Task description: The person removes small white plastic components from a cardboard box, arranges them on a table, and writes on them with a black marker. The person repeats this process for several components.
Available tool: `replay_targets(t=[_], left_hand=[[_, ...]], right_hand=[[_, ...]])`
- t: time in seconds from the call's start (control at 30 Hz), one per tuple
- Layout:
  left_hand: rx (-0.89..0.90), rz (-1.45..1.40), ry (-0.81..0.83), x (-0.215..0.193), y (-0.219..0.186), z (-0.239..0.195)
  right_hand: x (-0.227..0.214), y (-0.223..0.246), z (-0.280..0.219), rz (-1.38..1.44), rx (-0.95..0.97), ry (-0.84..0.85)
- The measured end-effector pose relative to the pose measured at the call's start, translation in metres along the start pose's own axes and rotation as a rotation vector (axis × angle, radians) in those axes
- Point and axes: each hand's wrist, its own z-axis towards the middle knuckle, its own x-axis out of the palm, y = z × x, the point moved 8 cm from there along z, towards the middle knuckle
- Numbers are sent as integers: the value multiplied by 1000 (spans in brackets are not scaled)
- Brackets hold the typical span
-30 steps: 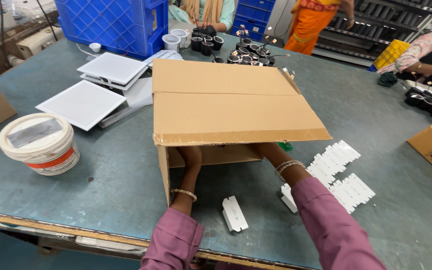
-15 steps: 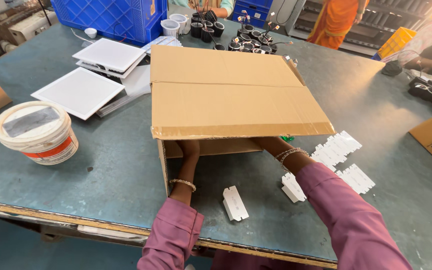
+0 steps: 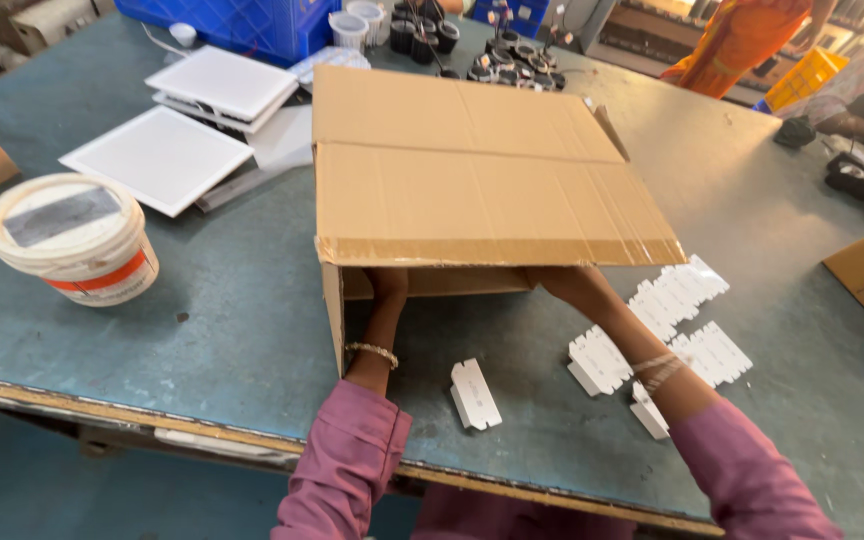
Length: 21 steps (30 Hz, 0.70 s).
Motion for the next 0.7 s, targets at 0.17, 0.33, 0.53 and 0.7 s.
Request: replay_targets(t=[0.17,0.33,0.53,0.7], left_hand=[[-42,-11,-6,6,23,-6],[-32,-4,-2,4,33,5],[-15,-108,-37,-2,33,7],[-41,-124,-17,1,31,4]], right_hand=[[27,46,-122,793,251,435],[37,72,-175,912,510,485],[34,101,-169,447,262,470],[37,104,-172,433,309,529]])
